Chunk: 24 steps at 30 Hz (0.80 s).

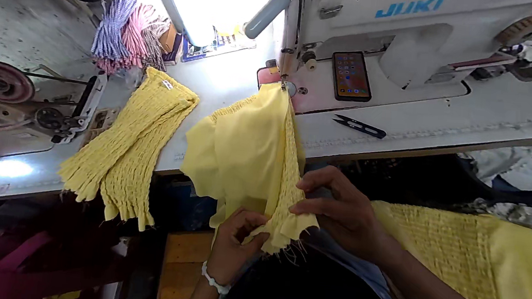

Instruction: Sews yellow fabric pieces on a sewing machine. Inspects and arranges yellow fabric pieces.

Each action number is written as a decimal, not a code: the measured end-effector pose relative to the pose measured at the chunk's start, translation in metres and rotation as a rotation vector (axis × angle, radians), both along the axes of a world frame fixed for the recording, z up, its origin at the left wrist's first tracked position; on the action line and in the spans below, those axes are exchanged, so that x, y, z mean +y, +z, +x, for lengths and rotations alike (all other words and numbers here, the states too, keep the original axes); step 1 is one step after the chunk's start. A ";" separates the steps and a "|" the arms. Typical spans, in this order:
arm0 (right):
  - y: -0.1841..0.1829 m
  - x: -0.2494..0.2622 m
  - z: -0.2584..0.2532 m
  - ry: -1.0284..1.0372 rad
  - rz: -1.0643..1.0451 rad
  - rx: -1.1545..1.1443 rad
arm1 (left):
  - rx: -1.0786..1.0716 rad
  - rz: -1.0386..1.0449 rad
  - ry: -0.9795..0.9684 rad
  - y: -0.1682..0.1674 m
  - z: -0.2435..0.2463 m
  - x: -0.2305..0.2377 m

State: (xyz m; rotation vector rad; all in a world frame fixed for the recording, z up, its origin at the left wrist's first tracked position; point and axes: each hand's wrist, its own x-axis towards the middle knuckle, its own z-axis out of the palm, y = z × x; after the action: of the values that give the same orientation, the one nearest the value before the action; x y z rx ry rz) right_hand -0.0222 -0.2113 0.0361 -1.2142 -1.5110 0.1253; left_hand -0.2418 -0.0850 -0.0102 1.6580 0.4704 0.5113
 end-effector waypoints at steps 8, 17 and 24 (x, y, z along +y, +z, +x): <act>0.018 0.011 0.005 0.062 0.041 -0.011 | 0.399 0.099 -0.089 0.024 -0.010 0.016; 0.034 0.017 0.004 0.238 -0.017 -0.157 | 0.055 0.215 0.190 0.047 -0.053 0.037; 0.056 0.026 0.023 0.404 -0.061 -0.213 | -0.106 0.421 0.325 0.074 -0.053 0.060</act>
State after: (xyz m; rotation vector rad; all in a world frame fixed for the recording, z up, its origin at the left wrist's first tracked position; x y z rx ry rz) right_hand 0.0006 -0.1849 0.0920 -0.9786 -1.9403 0.3202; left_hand -0.2951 -0.0248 0.0634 1.9515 0.5857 0.9879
